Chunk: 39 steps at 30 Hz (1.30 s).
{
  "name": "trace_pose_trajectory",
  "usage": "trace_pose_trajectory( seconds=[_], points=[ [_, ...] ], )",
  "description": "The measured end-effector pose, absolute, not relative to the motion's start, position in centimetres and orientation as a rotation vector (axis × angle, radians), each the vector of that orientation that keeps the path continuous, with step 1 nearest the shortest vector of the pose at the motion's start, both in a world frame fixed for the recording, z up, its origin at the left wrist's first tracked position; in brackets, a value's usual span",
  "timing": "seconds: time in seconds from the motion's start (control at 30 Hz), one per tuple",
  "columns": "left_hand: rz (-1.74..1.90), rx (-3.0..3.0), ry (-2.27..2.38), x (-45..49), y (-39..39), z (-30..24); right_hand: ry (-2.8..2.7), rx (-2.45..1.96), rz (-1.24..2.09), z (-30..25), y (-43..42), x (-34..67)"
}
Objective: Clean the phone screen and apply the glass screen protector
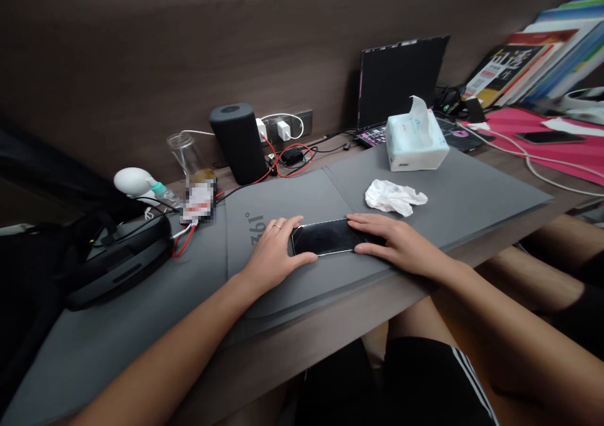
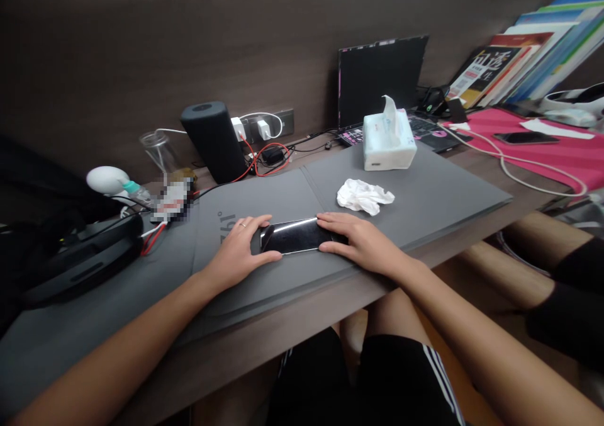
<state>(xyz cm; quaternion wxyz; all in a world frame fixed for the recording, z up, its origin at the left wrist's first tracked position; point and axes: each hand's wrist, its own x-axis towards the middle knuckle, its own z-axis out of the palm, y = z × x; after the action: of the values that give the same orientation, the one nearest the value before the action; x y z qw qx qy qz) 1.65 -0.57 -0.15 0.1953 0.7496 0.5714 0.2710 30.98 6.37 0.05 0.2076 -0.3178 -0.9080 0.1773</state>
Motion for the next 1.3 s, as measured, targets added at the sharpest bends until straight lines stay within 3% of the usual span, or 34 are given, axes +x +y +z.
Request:
trace_pose_trajectory(
  seconds=[0.37, 0.63, 0.97, 1.17, 1.3],
  points=[
    [0.725, 2.124, 1.602, 1.7, -0.6, -0.1, -2.562, -0.885, 0.430, 0.0, 6.0, 31.1],
    [0.731, 2.110, 1.601, 1.7, -0.5, -0.2, -2.339, -1.168, -0.011, 1.5, 9.2, 33.0],
    [0.702, 2.103, 1.605, 1.7, -0.5, 0.0, -2.423, -1.313, 0.060, -0.1, 10.3, 33.7],
    [0.703, 2.116, 1.604, 1.7, -0.5, -0.1, -2.422, -1.010, 0.361, 1.0, 5.1, 30.1],
    [0.722, 2.122, 1.619, 1.8, -0.5, -0.2, -2.592, -0.805, 0.276, 0.3, 2.6, 26.9]
  ],
)
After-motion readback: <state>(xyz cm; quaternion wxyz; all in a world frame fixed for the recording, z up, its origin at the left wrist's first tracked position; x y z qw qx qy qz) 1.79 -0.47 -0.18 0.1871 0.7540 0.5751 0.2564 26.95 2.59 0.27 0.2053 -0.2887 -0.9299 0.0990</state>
